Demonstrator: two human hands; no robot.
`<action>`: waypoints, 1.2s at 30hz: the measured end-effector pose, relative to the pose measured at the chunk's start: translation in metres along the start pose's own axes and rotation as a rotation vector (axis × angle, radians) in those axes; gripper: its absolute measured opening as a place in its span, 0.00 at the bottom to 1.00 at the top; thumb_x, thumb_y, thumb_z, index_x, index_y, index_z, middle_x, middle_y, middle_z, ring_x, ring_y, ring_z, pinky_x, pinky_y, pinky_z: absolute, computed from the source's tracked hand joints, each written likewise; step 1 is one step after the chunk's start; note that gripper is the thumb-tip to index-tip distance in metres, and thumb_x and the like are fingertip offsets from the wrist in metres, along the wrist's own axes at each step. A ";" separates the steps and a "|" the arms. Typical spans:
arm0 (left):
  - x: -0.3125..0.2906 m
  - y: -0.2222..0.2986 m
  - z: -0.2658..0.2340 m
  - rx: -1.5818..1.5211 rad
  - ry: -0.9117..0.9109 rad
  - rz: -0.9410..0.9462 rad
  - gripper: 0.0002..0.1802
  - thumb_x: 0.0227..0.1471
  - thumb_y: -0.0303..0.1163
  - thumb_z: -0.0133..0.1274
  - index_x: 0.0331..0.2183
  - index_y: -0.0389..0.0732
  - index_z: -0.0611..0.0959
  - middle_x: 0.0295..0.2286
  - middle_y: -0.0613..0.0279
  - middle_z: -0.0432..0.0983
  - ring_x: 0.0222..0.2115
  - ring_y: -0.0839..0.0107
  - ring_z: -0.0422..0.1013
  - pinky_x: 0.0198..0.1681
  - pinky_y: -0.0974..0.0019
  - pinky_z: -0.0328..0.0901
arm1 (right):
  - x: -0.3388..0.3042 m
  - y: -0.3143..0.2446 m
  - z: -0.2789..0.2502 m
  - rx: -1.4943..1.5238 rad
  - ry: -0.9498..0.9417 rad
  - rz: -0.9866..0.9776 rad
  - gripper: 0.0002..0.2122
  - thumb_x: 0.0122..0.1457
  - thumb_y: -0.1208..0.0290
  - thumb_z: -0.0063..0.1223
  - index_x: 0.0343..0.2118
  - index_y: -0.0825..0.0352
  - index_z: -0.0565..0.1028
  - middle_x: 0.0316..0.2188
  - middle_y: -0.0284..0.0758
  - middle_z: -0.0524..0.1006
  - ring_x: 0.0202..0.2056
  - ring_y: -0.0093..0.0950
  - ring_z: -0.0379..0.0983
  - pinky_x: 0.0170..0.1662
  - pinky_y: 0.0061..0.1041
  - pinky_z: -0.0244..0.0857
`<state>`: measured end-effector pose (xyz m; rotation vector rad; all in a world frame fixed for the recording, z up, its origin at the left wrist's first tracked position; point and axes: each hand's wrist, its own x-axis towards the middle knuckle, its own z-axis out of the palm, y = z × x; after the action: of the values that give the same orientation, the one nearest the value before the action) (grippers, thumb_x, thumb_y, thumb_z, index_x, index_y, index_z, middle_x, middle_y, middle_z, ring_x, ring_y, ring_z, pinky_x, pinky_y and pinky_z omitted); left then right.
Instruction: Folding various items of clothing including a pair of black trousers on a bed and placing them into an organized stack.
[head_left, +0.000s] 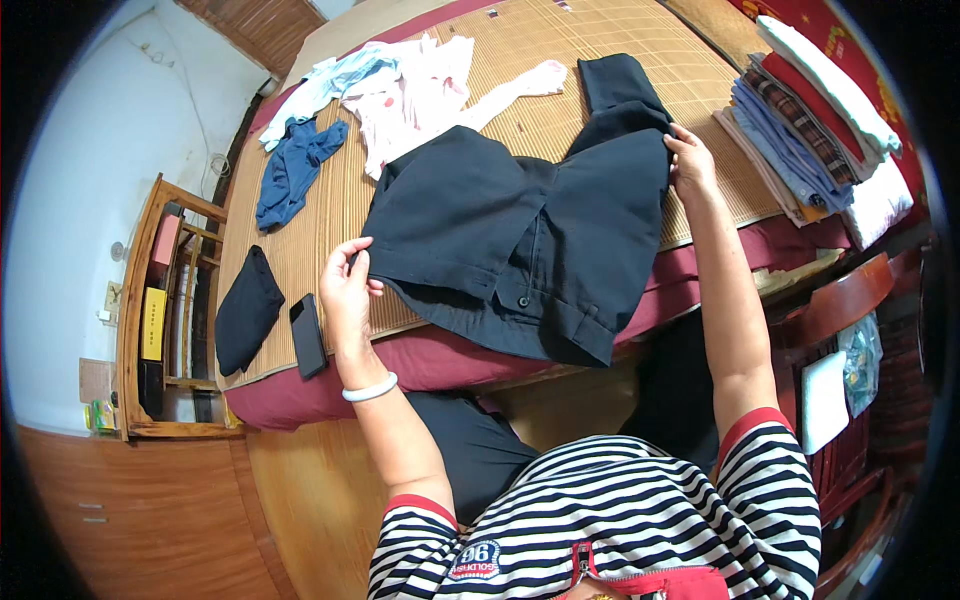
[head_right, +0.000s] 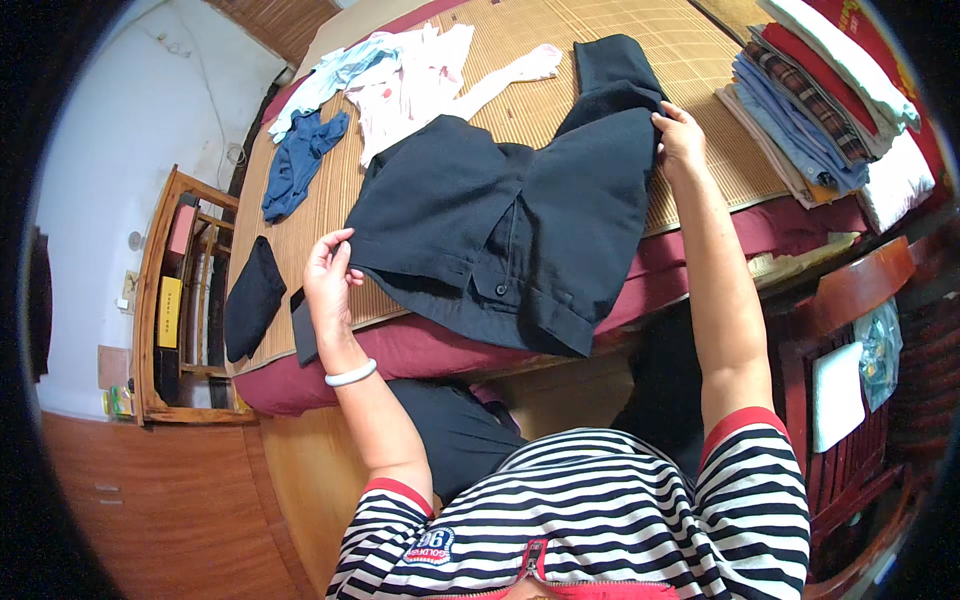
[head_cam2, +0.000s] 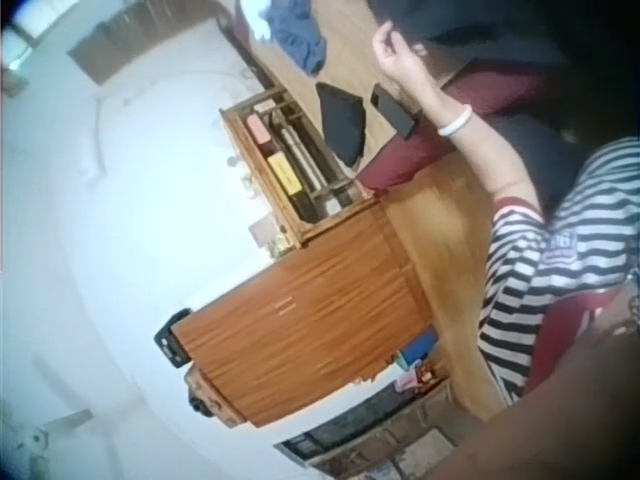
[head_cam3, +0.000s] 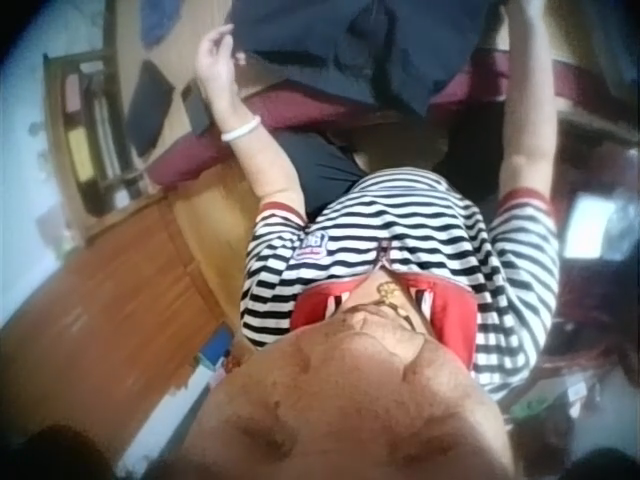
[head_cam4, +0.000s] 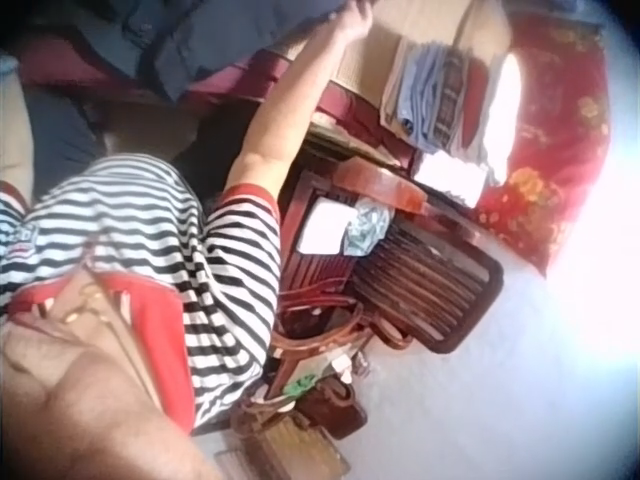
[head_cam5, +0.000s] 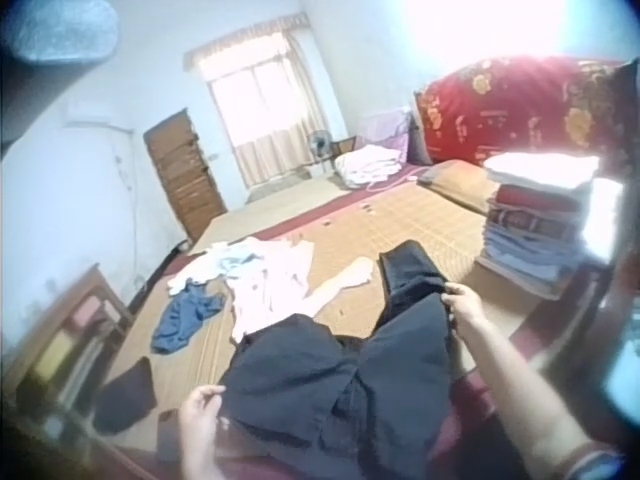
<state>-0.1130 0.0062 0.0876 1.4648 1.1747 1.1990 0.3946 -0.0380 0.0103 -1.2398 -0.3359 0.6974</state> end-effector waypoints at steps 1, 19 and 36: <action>0.001 -0.004 0.000 0.068 -0.007 -0.003 0.10 0.60 0.25 0.50 0.44 0.38 0.80 0.35 0.65 0.76 0.18 0.85 0.66 0.20 0.82 0.64 | -0.002 0.000 0.003 0.039 -0.008 0.010 0.21 0.57 0.79 0.56 0.55 0.69 0.71 0.40 0.37 0.78 0.31 0.22 0.73 0.29 0.19 0.66; -0.001 -0.006 0.004 0.710 -0.008 0.194 0.11 0.52 0.26 0.59 0.41 0.37 0.82 0.37 0.60 0.77 0.38 0.70 0.72 0.44 0.69 0.65 | 0.002 0.007 0.005 -0.093 0.013 -0.039 0.22 0.55 0.74 0.61 0.53 0.70 0.72 0.28 0.29 0.77 0.19 0.15 0.62 0.21 0.17 0.54; -0.046 0.021 0.091 0.974 -0.604 0.533 0.29 0.25 0.40 0.73 0.33 0.42 0.80 0.38 0.58 0.72 0.50 0.54 0.66 0.59 0.50 0.55 | 0.000 0.000 0.006 -0.106 0.042 -0.038 0.21 0.53 0.74 0.62 0.51 0.70 0.74 0.40 0.36 0.78 0.36 0.22 0.71 0.39 0.21 0.65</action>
<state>-0.0245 -0.0485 0.0884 2.7515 0.9751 0.3475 0.3911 -0.0335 0.0125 -1.3431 -0.3644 0.6267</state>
